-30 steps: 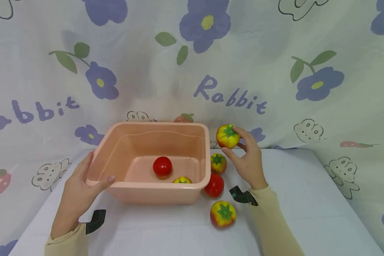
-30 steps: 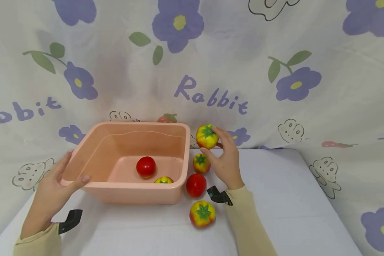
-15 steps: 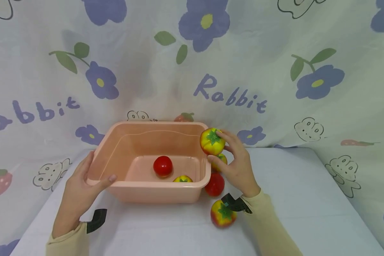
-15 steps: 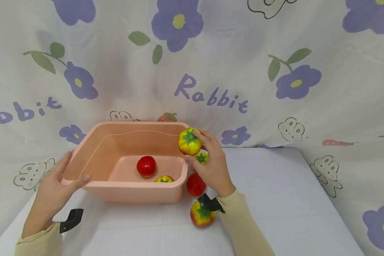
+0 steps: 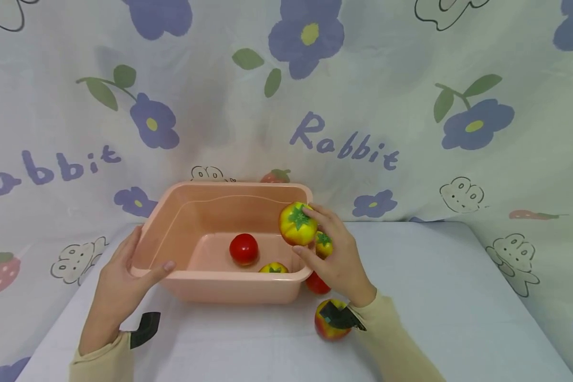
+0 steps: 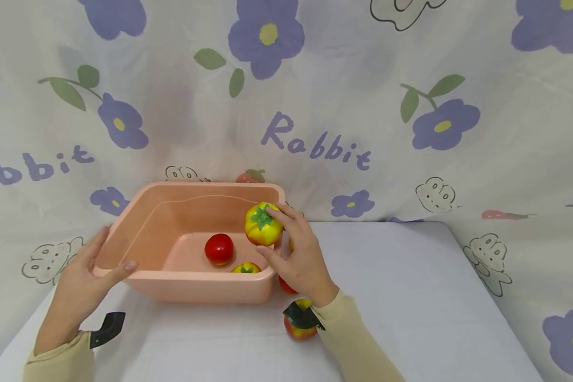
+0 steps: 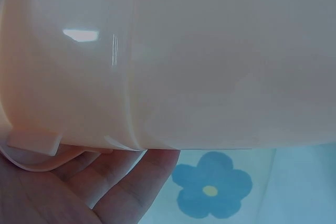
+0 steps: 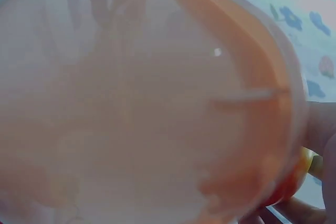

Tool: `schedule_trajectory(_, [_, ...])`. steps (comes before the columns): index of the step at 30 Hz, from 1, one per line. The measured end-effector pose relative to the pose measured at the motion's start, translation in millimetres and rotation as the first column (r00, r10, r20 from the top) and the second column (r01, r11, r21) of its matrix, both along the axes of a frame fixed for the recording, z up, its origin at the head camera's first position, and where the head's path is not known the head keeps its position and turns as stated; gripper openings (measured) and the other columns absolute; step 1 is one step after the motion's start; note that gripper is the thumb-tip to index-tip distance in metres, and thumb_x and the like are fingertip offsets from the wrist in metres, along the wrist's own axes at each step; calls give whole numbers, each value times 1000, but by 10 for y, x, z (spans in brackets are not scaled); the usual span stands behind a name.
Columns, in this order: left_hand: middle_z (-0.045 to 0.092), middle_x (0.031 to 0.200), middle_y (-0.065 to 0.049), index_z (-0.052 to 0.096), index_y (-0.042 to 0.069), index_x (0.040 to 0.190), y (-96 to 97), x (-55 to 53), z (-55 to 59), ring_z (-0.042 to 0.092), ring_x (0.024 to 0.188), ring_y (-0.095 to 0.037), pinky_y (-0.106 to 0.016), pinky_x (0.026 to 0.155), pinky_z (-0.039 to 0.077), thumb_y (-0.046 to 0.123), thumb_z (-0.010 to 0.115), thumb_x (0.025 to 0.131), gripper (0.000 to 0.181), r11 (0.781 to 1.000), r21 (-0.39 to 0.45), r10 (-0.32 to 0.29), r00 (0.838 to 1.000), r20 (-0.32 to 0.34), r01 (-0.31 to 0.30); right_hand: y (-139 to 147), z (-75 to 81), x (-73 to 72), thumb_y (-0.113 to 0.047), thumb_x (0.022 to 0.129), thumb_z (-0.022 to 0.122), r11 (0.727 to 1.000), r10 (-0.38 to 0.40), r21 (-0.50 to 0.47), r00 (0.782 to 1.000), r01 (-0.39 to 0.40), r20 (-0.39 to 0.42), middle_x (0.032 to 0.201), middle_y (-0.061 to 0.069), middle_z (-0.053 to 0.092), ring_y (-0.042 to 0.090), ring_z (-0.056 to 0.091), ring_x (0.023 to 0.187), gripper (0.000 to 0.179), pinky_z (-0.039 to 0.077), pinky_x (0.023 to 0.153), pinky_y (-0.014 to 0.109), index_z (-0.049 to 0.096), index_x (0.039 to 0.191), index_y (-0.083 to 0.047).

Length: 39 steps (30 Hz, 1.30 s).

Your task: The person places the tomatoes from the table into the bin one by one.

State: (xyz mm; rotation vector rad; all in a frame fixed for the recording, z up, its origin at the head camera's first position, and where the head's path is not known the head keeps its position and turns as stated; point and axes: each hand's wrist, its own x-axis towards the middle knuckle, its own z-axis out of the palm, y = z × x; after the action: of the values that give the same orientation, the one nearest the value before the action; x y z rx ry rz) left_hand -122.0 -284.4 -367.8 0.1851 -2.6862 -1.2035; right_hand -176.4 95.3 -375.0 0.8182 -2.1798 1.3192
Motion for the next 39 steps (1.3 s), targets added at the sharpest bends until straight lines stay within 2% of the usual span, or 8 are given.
schedule_trajectory(4, [13,167,-16,4,25,163,-8,-2,-5,30,140,-54,-79,101,28,44,78,87,108,1000,-4,-5,1000,2,5,-67,-38,25,-17,85,82,999,31,7,1000,-31,4,150,2,48,21,45,137,66,44,110,44,54,144,-16])
schedule_trajectory(15, [13,167,-16,6,23,163,-14,-19,3,29,141,-53,-77,105,26,41,78,87,106,1000,-1,-28,1000,-15,28,-74,-32,25,-20,87,80,998,57,21,998,-57,32,152,1,48,20,46,137,67,41,113,47,52,147,-18])
schedule_trajectory(20, [13,166,-17,6,20,163,-24,-20,-6,29,141,-53,-76,106,26,41,78,87,107,1000,-10,-20,1000,-7,20,-75,-24,20,-21,87,80,997,64,38,997,-66,53,153,-1,46,19,45,139,69,39,114,48,49,149,-18])
schedule_trajectory(26, [12,167,-17,6,19,163,-29,-11,-14,26,143,-52,-76,107,25,41,78,87,107,1000,3,-16,1000,-4,16,-65,-35,17,-21,87,80,997,34,63,997,-39,70,154,-1,46,21,44,140,74,39,112,54,46,152,-20])
schedule_trajectory(32, [14,166,-16,8,20,163,-38,-9,-16,29,141,-51,-75,108,26,38,78,87,106,1000,7,-25,999,-24,25,-27,-37,-18,-18,87,79,999,24,39,999,-26,42,149,2,51,28,56,126,69,51,101,50,49,149,-16])
schedule_trajectory(39, [14,166,-16,8,20,163,-54,-12,-21,29,141,-51,-75,108,25,39,79,87,106,1000,-1,-28,999,-27,28,58,-82,-128,-14,88,77,999,-44,-14,999,44,-1,143,9,55,28,57,125,61,51,102,48,53,143,-9])
